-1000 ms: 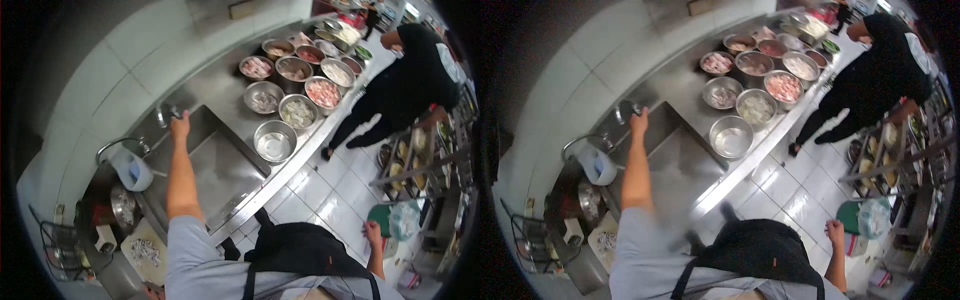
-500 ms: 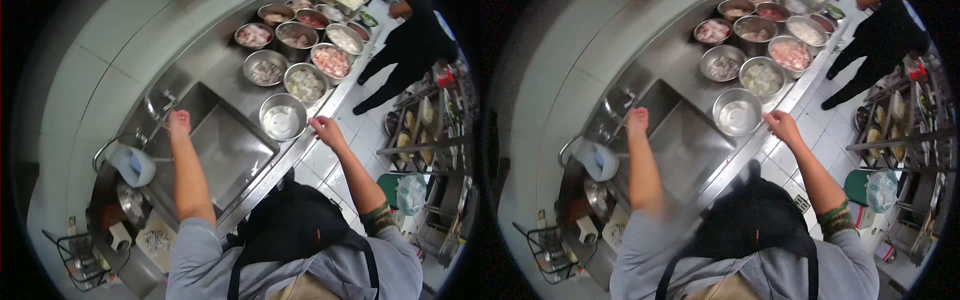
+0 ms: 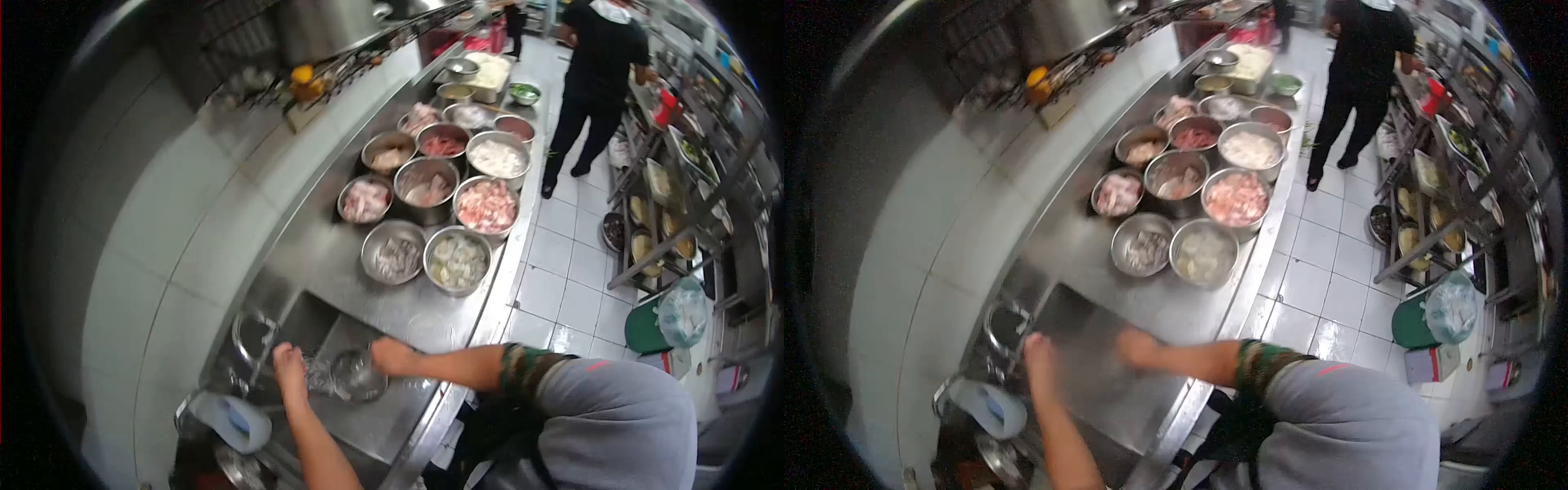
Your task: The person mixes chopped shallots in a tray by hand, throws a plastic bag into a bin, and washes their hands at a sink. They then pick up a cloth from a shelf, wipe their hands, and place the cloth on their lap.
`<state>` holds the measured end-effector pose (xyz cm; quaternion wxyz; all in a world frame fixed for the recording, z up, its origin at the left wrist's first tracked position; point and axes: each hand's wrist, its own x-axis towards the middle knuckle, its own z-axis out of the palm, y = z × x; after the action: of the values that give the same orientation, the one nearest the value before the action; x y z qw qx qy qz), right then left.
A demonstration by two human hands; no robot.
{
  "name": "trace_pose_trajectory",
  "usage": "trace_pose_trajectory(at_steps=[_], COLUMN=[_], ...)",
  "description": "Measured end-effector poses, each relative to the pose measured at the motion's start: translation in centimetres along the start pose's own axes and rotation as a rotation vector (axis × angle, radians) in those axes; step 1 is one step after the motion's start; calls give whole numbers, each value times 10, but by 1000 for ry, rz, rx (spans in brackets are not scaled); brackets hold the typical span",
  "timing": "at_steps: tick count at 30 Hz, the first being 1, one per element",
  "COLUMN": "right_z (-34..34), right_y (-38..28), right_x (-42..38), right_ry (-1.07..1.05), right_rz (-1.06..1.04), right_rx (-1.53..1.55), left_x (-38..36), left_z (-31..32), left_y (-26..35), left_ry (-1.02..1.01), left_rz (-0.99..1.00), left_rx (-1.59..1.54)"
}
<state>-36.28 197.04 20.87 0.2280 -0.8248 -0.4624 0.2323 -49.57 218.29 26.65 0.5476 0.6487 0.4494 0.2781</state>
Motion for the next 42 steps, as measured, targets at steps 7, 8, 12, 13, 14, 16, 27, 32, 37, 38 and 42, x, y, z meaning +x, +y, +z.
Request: trace_pose_trajectory(at_steps=[7, 8, 12, 13, 14, 16, 27, 32, 37, 38, 42], right_z=[211, 278, 351, 351, 319, 240, 1, 16, 32, 27, 14], right_y=[72, 97, 121, 131, 127, 89, -127, -166, -187, -185, -171], right_x=[70, 94, 104, 103, 98, 94, 68, 83, 94, 94, 89], right_ry=[-282, -361, -384, -357, -371, -374, -574, -334, -164, -184, -312], right_rz=[95, 121, -5, -14, -41, -176, -425, -206, -69, -48, -4], right_rx=[-157, -361, -468, -403, -425, -495, 460, 800, 834, 899, 1171], left_x=[-8, -8, -29, -38, -42, -45, -25, 11, 20, -5, -28], left_z=[-18, -17, -22, -17, -16, -21, -23, -24, -36, -16, 10], left_y=[8, 2, 1, 22, 28, 29, -3, -64, -47, -8, -4], left_ry=[-30, -38, -51, -53, -54, -56, 48, 96, 42, 118, 52], left_rz=[11, 16, -72, -125, -155, -113, 131, -36, -155, -173, -165], left_rx=[365, 345, 286, 394, 392, 459, 109, -418, -475, -398, -452])
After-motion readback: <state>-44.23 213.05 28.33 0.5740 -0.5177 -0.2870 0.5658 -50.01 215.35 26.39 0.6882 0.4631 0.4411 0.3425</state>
